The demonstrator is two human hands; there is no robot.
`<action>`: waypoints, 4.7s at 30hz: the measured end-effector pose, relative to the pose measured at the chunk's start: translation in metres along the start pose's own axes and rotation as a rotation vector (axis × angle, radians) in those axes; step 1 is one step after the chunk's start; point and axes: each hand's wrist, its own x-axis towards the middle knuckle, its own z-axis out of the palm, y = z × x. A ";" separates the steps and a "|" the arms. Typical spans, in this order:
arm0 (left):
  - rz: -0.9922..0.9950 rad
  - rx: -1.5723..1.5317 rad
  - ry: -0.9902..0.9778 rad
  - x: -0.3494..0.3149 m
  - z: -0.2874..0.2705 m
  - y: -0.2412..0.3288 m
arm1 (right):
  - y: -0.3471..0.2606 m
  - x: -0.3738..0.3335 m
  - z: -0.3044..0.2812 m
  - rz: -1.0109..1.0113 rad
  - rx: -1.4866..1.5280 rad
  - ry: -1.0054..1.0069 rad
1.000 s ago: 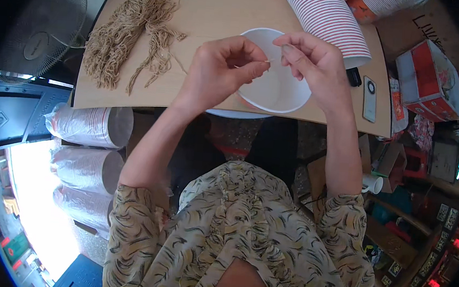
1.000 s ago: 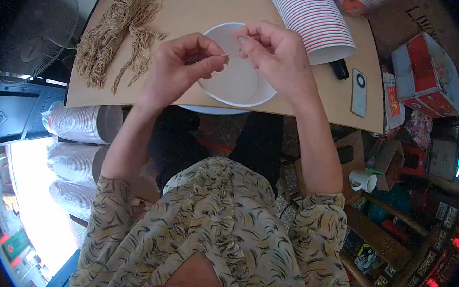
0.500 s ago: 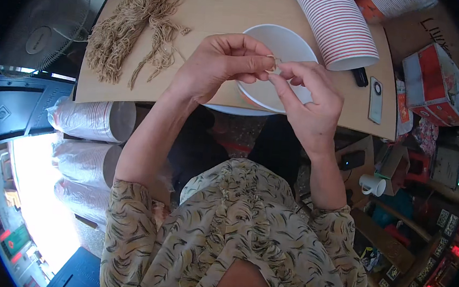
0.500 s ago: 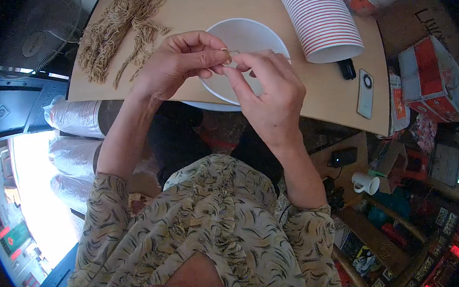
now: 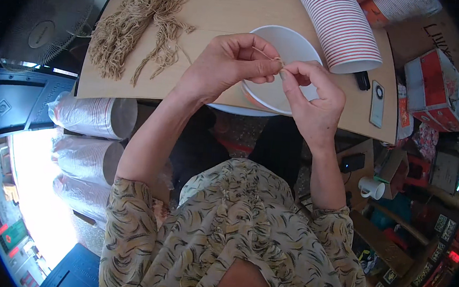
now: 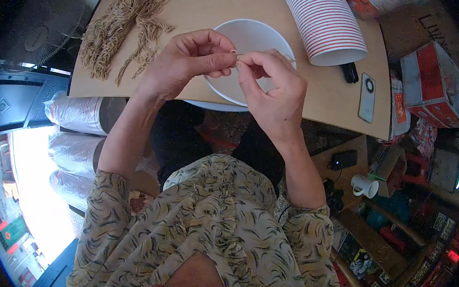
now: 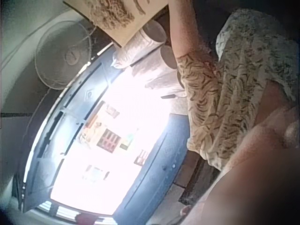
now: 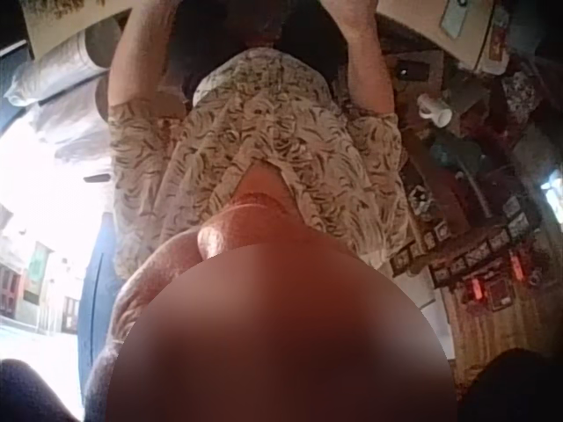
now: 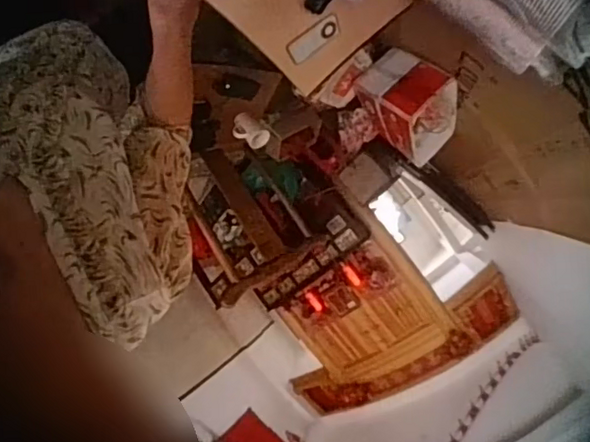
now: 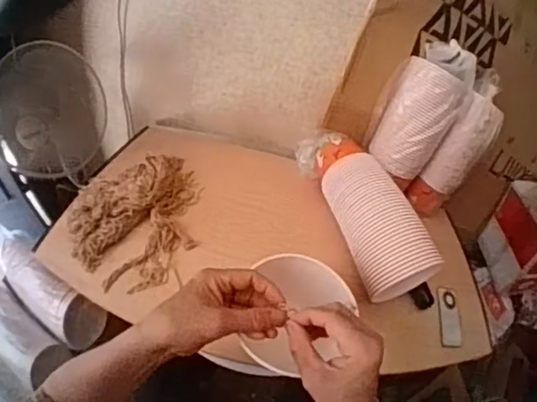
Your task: Attaching and tying thin twine strings to pre-punched holes in the rims of paper bowls.
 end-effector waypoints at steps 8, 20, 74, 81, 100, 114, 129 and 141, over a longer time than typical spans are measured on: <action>0.000 -0.001 0.013 0.000 -0.002 -0.002 | 0.002 0.001 0.002 0.017 -0.014 -0.010; 0.107 0.139 0.085 -0.004 0.010 -0.003 | -0.002 0.005 -0.002 0.229 0.106 -0.078; 0.087 0.084 0.092 -0.004 0.006 0.000 | 0.014 0.008 -0.008 0.172 0.129 -0.174; 0.094 0.082 0.070 -0.003 0.008 0.000 | 0.015 0.011 -0.012 0.266 0.328 -0.209; 0.051 0.149 0.012 -0.007 0.008 0.002 | 0.016 0.012 -0.016 0.359 0.381 -0.318; 0.092 0.064 0.014 -0.007 0.010 -0.004 | 0.021 0.011 -0.023 0.385 0.443 -0.379; 0.114 0.041 0.000 -0.007 0.008 -0.004 | 0.017 0.013 -0.020 0.365 0.472 -0.329; 0.103 0.027 -0.002 -0.006 0.008 -0.002 | 0.015 0.014 -0.020 0.283 0.345 -0.304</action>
